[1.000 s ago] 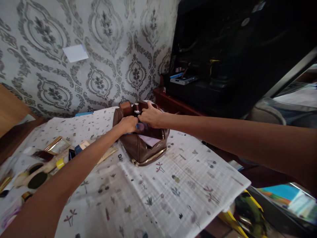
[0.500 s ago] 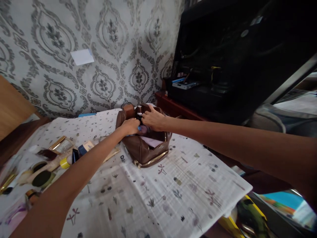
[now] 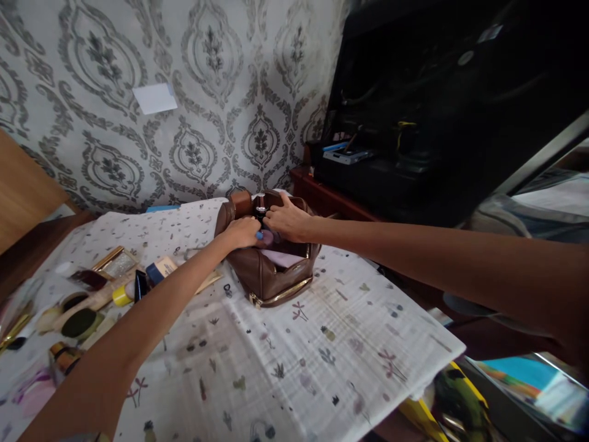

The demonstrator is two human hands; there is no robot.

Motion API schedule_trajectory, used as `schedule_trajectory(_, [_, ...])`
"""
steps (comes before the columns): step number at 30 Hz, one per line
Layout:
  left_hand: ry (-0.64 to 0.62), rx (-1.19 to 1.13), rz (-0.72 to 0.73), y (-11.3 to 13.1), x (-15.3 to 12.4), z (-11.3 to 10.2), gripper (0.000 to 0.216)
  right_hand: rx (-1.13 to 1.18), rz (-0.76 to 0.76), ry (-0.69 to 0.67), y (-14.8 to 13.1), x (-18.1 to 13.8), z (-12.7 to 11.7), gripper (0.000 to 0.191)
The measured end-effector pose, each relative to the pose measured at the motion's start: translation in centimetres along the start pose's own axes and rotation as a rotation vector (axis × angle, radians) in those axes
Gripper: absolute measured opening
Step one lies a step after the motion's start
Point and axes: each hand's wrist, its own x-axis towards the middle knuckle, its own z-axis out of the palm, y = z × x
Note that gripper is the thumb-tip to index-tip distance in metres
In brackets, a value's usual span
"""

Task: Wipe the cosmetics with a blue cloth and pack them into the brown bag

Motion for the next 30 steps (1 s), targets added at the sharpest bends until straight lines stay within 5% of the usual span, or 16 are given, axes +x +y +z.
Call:
schedule_trajectory(9, [0.071,-0.142,0.003,-1.1,0.8,0.6,0.037,0.057,0.027,-0.076,0.6,-0.1,-2.0,0.028])
schedule_trajectory(13, [0.227,-0.247,0.0,-1.4,1.3,0.2,0.023,0.106,0.072,-0.025,1.5,-1.2,-3.2,0.024])
schedule_trajectory(21, [0.526,-0.372,-0.097,-1.7,2.0,-1.9,0.033,0.151,0.1,0.022,0.9,-2.9,-2.7,0.03])
schedule_trajectory(25, [0.529,-0.348,-0.091,-0.9,1.7,-1.9,0.036,0.072,0.027,-0.014,0.6,-2.4,-2.6,0.032])
schedule_trajectory(30, [0.321,-0.108,-0.117,-0.1,0.7,-2.2,0.032,0.035,-0.015,-0.082,0.4,-1.8,-2.9,0.026])
